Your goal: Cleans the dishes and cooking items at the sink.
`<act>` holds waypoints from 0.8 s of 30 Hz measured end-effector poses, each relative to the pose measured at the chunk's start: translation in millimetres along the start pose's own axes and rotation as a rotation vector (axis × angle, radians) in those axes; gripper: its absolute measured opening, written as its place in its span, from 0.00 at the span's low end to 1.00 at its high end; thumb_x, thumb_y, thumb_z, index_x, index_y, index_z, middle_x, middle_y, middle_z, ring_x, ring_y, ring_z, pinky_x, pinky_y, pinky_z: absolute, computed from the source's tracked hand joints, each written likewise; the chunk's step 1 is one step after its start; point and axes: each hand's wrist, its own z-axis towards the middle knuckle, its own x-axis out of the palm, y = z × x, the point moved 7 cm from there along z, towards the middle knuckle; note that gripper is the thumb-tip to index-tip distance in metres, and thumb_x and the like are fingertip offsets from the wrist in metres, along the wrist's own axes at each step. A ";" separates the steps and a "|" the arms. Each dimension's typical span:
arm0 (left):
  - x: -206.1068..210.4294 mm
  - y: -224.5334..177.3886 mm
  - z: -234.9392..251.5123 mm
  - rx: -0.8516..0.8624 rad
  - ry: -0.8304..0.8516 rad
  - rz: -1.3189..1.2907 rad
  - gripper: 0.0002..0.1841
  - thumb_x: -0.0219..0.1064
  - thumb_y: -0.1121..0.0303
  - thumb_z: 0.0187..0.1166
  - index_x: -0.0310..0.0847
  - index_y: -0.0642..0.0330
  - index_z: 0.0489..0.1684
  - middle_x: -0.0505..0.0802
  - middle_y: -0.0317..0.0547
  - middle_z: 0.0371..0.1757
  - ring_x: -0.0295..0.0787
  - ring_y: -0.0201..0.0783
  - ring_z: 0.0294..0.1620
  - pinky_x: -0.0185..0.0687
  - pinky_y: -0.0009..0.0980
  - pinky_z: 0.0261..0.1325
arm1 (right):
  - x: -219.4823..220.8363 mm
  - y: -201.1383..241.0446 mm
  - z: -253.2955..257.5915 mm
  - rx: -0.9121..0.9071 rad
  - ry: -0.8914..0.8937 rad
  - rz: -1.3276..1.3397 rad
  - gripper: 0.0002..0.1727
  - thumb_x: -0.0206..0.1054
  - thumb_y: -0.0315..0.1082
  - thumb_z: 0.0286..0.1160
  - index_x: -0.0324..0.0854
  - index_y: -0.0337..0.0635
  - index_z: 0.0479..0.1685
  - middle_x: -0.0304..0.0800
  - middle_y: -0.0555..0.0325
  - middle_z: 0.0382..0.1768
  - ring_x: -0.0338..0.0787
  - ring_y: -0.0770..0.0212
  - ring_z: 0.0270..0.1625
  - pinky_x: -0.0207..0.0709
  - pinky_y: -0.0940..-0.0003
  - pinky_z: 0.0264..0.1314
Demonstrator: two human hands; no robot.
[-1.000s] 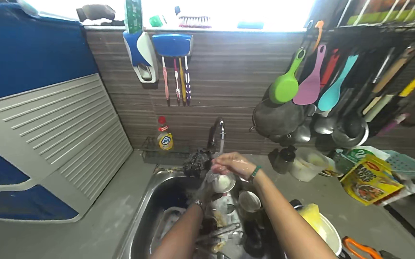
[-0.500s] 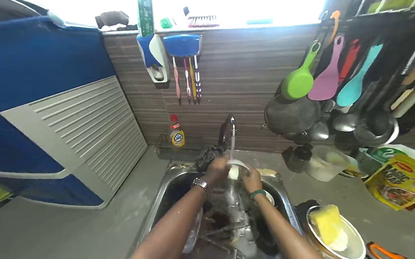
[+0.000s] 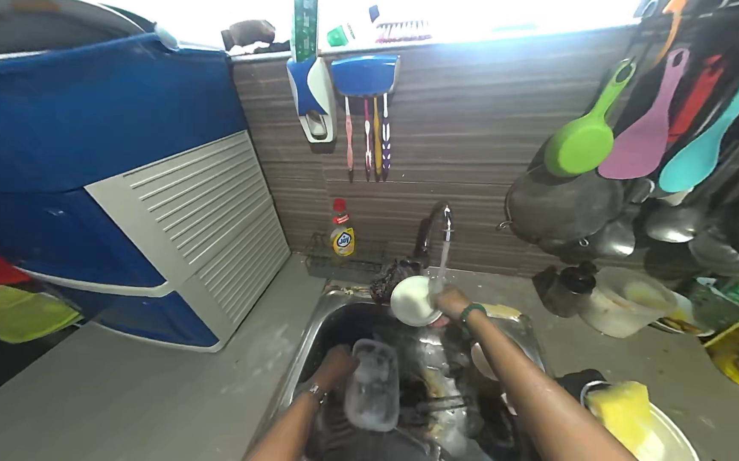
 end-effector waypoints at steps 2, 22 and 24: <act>12.8 -21.5 9.4 -0.001 0.018 -0.152 0.24 0.66 0.57 0.84 0.80 0.73 0.63 0.89 0.68 0.59 0.89 0.58 0.58 0.83 0.56 0.64 | -8.3 21.3 -19.2 -0.047 0.008 -0.273 0.26 0.64 0.36 0.85 0.74 0.26 0.74 0.83 0.30 0.67 0.85 0.39 0.70 0.75 0.43 0.75; 8.6 -224.2 3.3 0.532 -0.280 -0.134 0.22 0.67 0.71 0.77 0.79 0.76 0.67 0.88 0.69 0.62 0.85 0.58 0.68 0.75 0.51 0.76 | -185.1 -56.3 -144.3 0.023 -0.449 -0.376 0.23 0.63 0.27 0.82 0.76 0.32 0.76 0.84 0.29 0.67 0.84 0.34 0.71 0.72 0.37 0.76; 2.9 -228.6 -5.0 0.597 -0.340 -0.141 0.18 0.64 0.73 0.79 0.81 0.76 0.64 0.89 0.68 0.61 0.85 0.57 0.67 0.75 0.50 0.76 | -178.5 -52.2 -136.2 -0.003 -0.479 -0.394 0.23 0.63 0.29 0.83 0.76 0.35 0.76 0.86 0.31 0.65 0.86 0.34 0.70 0.74 0.36 0.75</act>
